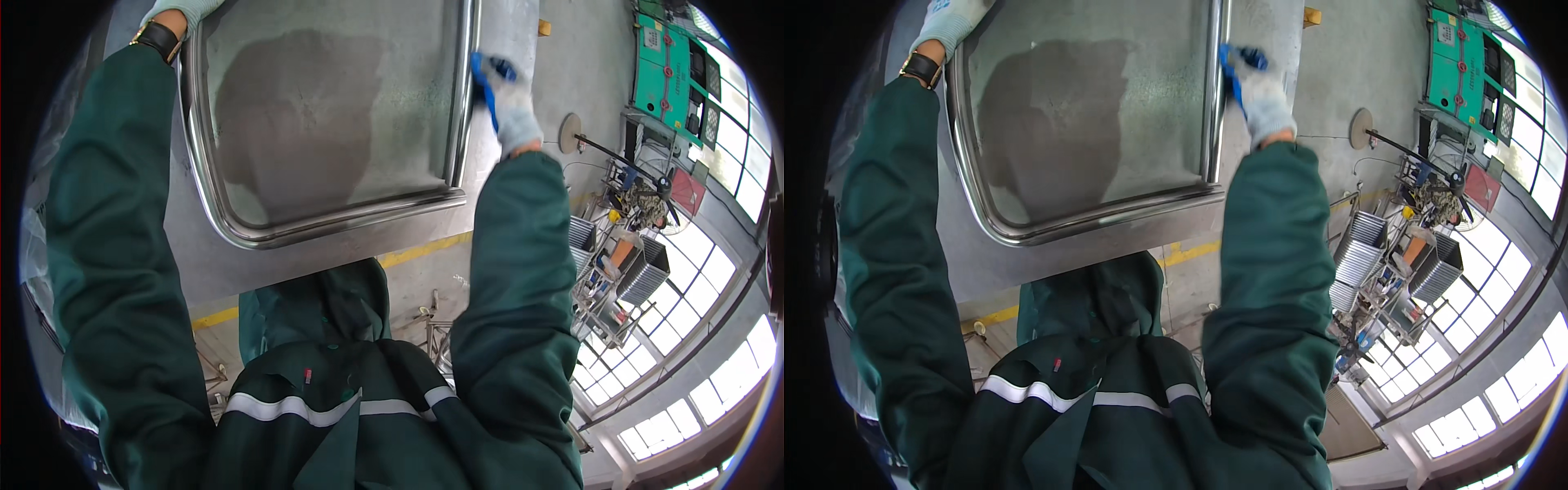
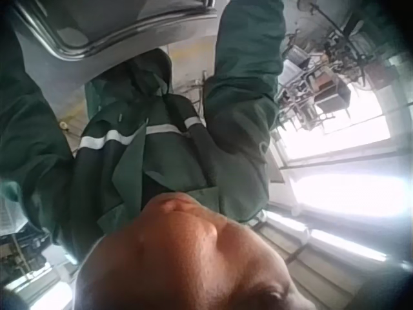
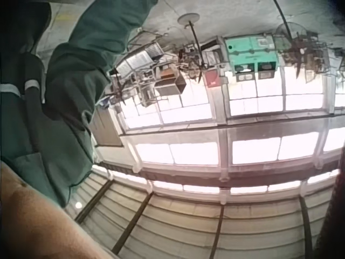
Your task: Fit a rectangular metal frame into a cutout of a larger metal sheet and then stack the assembled piece into a storage bin.
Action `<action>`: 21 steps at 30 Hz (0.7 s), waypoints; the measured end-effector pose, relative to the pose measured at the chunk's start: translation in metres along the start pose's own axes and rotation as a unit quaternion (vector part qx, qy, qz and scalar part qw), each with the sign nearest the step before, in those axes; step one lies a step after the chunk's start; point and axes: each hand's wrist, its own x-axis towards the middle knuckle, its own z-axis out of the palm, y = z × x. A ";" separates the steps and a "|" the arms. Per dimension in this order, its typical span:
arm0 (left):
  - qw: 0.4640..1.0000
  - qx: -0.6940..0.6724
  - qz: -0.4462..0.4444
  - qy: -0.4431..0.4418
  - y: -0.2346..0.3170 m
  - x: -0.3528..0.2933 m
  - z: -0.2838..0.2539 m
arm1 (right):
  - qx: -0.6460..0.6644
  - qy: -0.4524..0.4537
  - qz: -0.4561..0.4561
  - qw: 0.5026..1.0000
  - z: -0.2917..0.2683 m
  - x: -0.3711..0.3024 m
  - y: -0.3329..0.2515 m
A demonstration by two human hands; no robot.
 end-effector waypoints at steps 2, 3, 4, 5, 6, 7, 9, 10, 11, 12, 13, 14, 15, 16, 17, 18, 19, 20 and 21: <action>1.000 0.007 -0.016 0.012 -0.011 -0.007 -0.007 | 0.042 -0.099 0.067 0.992 0.004 -0.045 -0.013; 0.999 0.005 -0.032 -0.017 -0.011 -0.005 -0.005 | 0.087 -0.127 0.110 0.982 -0.008 -0.068 0.000; 0.998 -0.014 -0.040 -0.046 0.002 0.005 0.007 | 0.098 -0.117 0.131 0.980 -0.032 -0.092 0.021; 0.995 -0.012 -0.057 -0.080 0.003 0.010 0.006 | 0.119 -0.127 0.151 0.973 -0.043 -0.113 0.031; 0.990 0.005 -0.084 -0.113 -0.008 0.010 -0.004 | 0.126 -0.137 0.143 0.972 -0.035 -0.134 0.023; 0.984 0.005 -0.099 -0.145 -0.008 0.013 -0.001 | 0.131 -0.140 0.158 0.969 -0.039 -0.153 0.030; 0.969 0.007 -0.128 -0.211 -0.012 0.020 0.002 | 0.136 -0.141 0.172 0.965 -0.039 -0.169 0.040; 0.960 0.010 -0.140 -0.244 -0.014 0.021 0.003 | 0.153 -0.125 0.164 0.966 -0.036 -0.174 0.041; 0.948 0.013 -0.153 -0.277 -0.015 0.021 0.006 | 0.170 -0.109 0.157 0.967 -0.034 -0.177 0.042; 0.949 0.014 -0.152 -0.276 -0.012 0.019 0.003 | 0.172 -0.108 0.157 0.967 -0.036 -0.177 0.044; 0.970 0.012 -0.124 -0.211 -0.009 0.016 0.001 | 0.146 -0.110 0.148 0.972 -0.038 -0.175 0.047; 0.985 0.009 -0.096 -0.145 -0.005 0.012 -0.002 | 0.119 -0.111 0.140 0.977 -0.040 -0.172 0.049; 0.995 0.007 -0.067 -0.078 -0.002 0.009 -0.004 | 0.092 -0.113 0.133 0.980 -0.042 -0.169 0.051; 0.999 0.003 -0.037 -0.012 0.000 0.007 -0.005 | 0.066 -0.114 0.125 0.983 -0.043 -0.168 0.054; 0.999 0.007 -0.037 -0.013 -0.004 0.007 -0.003 | 0.068 -0.118 0.126 0.983 -0.041 -0.166 0.055; 0.995 0.007 -0.065 -0.081 -0.012 0.011 0.005 | 0.075 -0.123 0.135 0.980 -0.038 -0.165 0.054; 0.985 0.003 -0.093 -0.147 -0.017 0.017 0.012 | 0.080 -0.127 0.144 0.978 -0.037 -0.163 0.053; 0.970 0.000 -0.120 -0.212 -0.023 0.022 0.019 | 0.084 -0.130 0.153 0.976 -0.037 -0.161 0.052; 0.950 -0.004 -0.147 -0.276 -0.028 0.024 0.026 | 0.089 -0.134 0.162 0.974 -0.036 -0.159 0.051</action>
